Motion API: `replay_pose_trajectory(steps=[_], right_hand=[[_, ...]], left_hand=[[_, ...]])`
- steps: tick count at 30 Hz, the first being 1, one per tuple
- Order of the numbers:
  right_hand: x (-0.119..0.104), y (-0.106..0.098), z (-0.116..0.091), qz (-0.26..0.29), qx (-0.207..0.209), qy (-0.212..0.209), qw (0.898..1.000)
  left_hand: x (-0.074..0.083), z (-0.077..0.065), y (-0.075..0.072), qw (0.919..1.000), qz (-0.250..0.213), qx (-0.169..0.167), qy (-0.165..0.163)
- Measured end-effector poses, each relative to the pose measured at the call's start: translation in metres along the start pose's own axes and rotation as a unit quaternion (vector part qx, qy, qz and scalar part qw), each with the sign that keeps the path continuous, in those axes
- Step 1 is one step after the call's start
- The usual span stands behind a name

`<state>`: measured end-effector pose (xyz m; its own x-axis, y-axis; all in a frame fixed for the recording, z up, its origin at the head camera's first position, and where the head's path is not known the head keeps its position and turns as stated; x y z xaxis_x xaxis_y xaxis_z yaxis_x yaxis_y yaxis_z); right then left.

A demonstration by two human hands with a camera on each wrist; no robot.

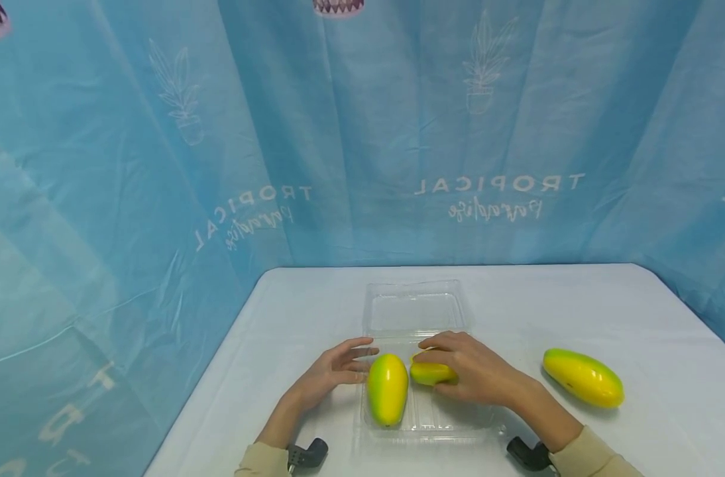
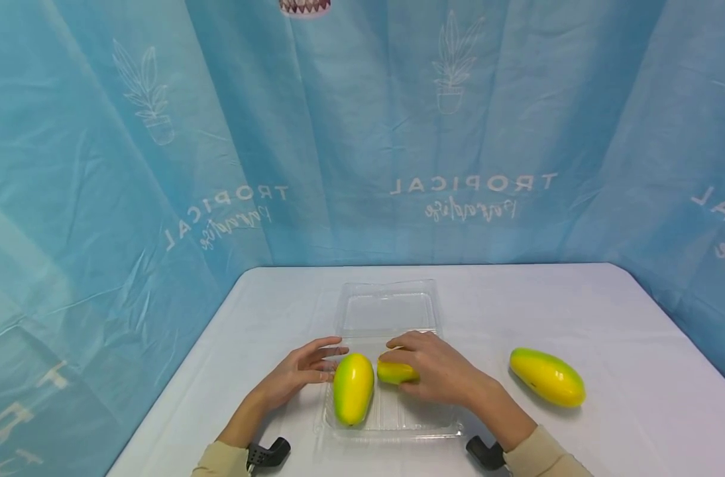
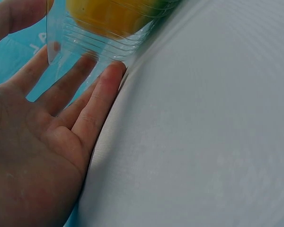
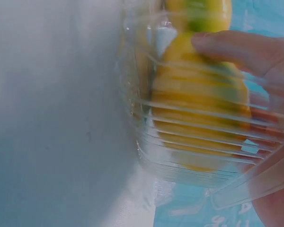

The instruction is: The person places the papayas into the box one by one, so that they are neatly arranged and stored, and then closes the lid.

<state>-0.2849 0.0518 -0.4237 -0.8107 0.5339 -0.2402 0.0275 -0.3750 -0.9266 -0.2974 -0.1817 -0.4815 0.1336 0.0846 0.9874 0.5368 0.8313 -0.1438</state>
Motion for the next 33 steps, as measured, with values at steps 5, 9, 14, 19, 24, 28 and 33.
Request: replay_pose_trajectory(steps=[5, 9, 14, 19, 24, 28, 33], right_hand=[[0.000, 0.002, -0.001, -0.004, -0.003, -0.002, 1.000], [0.001, 0.001, -0.001, -0.013, 0.004, -0.006, 1.000], [0.003, -0.005, -0.001, -0.013, 0.021, 0.005, 1.000], [0.006, -0.010, -0.002, -0.011, 0.026, 0.024, 0.999], [0.012, -0.020, -0.006, -0.021, 0.041, 0.048, 0.998], [0.016, -0.027, -0.008, -0.024, 0.051, 0.054, 0.997], [0.022, -0.036, -0.008, -0.016, 0.063, 0.054, 0.996]], left_hand=[[-0.001, -0.002, 0.002, 1.0000, 0.003, 0.007, -0.006], [0.000, -0.002, 0.003, 1.0000, 0.001, 0.003, -0.009], [0.002, -0.001, 0.001, 1.0000, 0.002, 0.000, -0.006], [0.002, -0.001, -0.001, 0.9999, 0.003, -0.002, -0.014], [0.002, 0.000, 0.001, 0.9999, 0.007, -0.003, -0.013], [0.003, 0.001, 0.001, 0.9999, 0.003, -0.004, -0.012], [0.003, -0.002, -0.002, 0.9999, 0.003, 0.001, -0.014]])
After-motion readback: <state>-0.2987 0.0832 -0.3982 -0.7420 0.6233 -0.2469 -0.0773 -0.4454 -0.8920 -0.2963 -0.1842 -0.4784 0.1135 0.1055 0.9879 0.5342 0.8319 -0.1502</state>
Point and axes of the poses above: each hand's wrist, its own z-axis towards the middle knuckle, its own y-axis out of the palm, x = y × z, the point moved 7 cm from there along z, towards the middle knuckle, and after that the axes turned 1 degree about y, right-handed, at the moved point
